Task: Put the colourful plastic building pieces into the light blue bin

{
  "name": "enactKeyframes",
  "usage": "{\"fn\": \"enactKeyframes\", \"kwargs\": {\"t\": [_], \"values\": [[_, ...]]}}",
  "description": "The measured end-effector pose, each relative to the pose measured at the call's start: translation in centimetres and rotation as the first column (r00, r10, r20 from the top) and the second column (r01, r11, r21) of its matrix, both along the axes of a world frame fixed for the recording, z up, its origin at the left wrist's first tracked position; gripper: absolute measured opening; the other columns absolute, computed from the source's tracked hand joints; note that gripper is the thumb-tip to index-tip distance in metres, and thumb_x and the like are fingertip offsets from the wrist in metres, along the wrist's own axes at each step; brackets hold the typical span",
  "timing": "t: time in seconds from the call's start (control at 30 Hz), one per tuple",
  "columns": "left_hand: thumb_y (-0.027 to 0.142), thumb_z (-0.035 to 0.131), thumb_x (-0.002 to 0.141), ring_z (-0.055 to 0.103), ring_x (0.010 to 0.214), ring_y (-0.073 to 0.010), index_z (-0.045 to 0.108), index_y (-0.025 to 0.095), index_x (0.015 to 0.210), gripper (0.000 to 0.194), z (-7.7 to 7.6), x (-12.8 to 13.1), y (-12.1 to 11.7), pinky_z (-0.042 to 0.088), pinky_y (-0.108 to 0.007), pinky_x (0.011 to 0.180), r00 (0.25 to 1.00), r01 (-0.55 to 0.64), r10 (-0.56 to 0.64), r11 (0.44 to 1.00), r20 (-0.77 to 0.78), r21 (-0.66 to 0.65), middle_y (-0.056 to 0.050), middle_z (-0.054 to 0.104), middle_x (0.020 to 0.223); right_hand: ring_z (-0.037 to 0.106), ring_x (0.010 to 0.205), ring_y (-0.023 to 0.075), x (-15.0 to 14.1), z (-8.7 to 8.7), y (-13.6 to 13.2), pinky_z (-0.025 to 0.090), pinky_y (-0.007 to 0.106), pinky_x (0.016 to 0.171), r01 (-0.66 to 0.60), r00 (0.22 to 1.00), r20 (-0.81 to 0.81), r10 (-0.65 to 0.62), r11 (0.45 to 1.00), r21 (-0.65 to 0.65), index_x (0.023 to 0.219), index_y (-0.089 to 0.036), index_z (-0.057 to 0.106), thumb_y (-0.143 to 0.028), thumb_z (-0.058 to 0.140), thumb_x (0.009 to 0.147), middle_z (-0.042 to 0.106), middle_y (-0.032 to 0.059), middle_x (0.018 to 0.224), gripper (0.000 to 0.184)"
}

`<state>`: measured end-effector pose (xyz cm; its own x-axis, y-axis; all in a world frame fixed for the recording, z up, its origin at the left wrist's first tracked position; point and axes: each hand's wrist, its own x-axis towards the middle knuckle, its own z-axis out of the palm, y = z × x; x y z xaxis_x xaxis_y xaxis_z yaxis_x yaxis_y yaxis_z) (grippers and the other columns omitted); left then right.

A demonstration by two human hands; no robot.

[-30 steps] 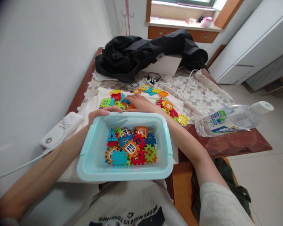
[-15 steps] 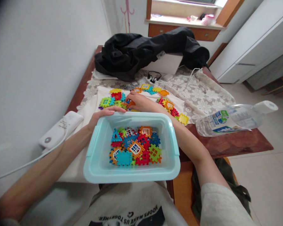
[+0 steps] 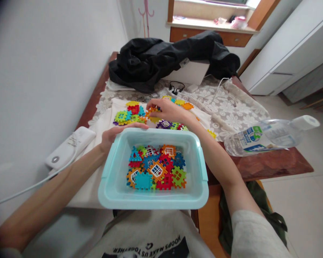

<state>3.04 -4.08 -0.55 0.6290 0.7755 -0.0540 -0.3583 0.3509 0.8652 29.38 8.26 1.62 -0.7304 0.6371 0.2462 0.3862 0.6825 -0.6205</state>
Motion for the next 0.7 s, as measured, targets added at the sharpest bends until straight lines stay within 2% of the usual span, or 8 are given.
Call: {"fn": "enactKeyframes", "kwargs": {"t": [0.1, 0.2, 0.3, 0.37, 0.47, 0.57, 0.63, 0.7], "values": [[0.045, 0.077, 0.078, 0.076, 0.122, -0.0356, 0.084, 0.017, 0.134, 0.064, -0.1, 0.0, -0.1, 0.062, -0.044, 0.106, 1.0, 0.001, -0.001, 1.0, -0.02, -0.003, -0.015, 0.079, 0.142, 0.068, 0.093, 0.0174, 0.6, 2.5, -1.1, 0.056, 0.03, 0.083, -0.016, 0.969, -0.248, 0.0, 0.998, -0.063, 0.122, -0.02, 0.075, -0.052, 0.08, 0.103, 0.077, 0.004, 0.106, 0.038], [0.042, 0.074, 0.079, 0.077, 0.12, -0.0363, 0.082, 0.017, 0.138, 0.064, -0.3, 0.0, -0.1, 0.061, -0.049, 0.11, 1.0, 0.009, -0.01, 0.999, -0.023, -0.046, -0.015, 0.081, 0.136, 0.069, 0.093, 0.0143, 0.9, 5.8, -3.6, 0.056, 0.026, 0.08, -0.125, 0.906, -0.421, 0.056, 0.982, -0.138, 0.124, -0.018, 0.073, -0.061, 0.082, 0.101, 0.076, 0.0034, 0.108, 0.049], [0.041, 0.073, 0.081, 0.078, 0.121, -0.038, 0.082, 0.016, 0.136, 0.061, -0.7, 0.0, -0.1, 0.061, -0.052, 0.111, 0.999, -0.033, 0.031, 0.997, -0.025, -0.063, -0.015, 0.082, 0.135, 0.073, 0.097, 0.0148, 0.8, 8.6, -6.4, 0.059, 0.026, 0.086, -0.345, 0.897, -0.346, 0.276, 0.926, -0.155, 0.12, -0.017, 0.077, -0.062, 0.082, 0.102, 0.078, 0.0043, 0.109, 0.049], [0.042, 0.074, 0.08, 0.079, 0.119, -0.0383, 0.083, 0.016, 0.133, 0.06, -1.0, -0.1, -0.1, 0.063, -0.053, 0.11, 0.997, -0.074, 0.072, 0.995, -0.035, -0.07, -0.014, 0.083, 0.132, 0.074, 0.103, 0.0159, 0.6, 9.2, -7.0, 0.059, 0.028, 0.094, -0.436, 0.885, -0.249, 0.393, 0.887, -0.153, 0.117, -0.018, 0.08, -0.063, 0.077, 0.106, 0.081, 0.005, 0.111, 0.046], [0.04, 0.075, 0.077, 0.079, 0.119, -0.0393, 0.083, 0.015, 0.132, 0.061, -0.9, -0.2, 0.1, 0.063, -0.054, 0.11, 0.996, -0.077, 0.074, 0.995, -0.048, -0.062, -0.015, 0.084, 0.129, 0.074, 0.106, 0.0161, 0.3, 7.2, -5.5, 0.058, 0.029, 0.098, -0.382, 0.915, -0.205, 0.348, 0.91, -0.16, 0.119, -0.019, 0.081, -0.063, 0.067, 0.112, 0.083, 0.0059, 0.115, 0.046], [0.038, 0.076, 0.075, 0.078, 0.12, -0.0395, 0.085, 0.014, 0.129, 0.06, -0.3, -0.2, 0.1, 0.063, -0.053, 0.109, 0.998, -0.048, 0.047, 0.998, -0.051, -0.027, -0.017, 0.082, 0.131, 0.075, 0.112, 0.0206, 0.1, 3.3, -2.4, 0.062, 0.034, 0.099, -0.241, 0.967, -0.128, 0.219, 0.951, -0.195, 0.132, -0.021, 0.079, -0.063, 0.069, 0.109, 0.082, 0.0093, 0.129, 0.048], [0.038, 0.076, 0.075, 0.078, 0.118, -0.0378, 0.086, 0.014, 0.128, 0.059, -0.1, -0.2, 0.1, 0.063, -0.048, 0.107, 0.997, -0.053, 0.053, 0.999, -0.057, -0.01, -0.017, 0.082, 0.133, 0.07, 0.137, 0.0286, -0.1, 0.6, -1.0, 0.061, 0.047, 0.114, -0.128, 0.991, -0.066, 0.118, 0.973, -0.189, 0.153, -0.026, 0.069, -0.063, 0.074, 0.104, 0.069, 0.0132, 0.16, 0.062], [0.038, 0.076, 0.075, 0.078, 0.116, -0.0358, 0.086, 0.014, 0.128, 0.059, 0.0, -0.1, 0.1, 0.063, -0.045, 0.104, 0.996, -0.062, 0.062, 0.998, -0.064, -0.008, -0.016, 0.082, 0.135, 0.046, 0.167, 0.0355, -0.6, -1.5, -0.7, 0.044, 0.059, 0.136, -0.031, 0.999, 0.012, 0.033, 0.992, -0.123, 0.171, -0.029, 0.053, -0.061, 0.081, 0.099, 0.043, 0.0142, 0.184, 0.084]]}}
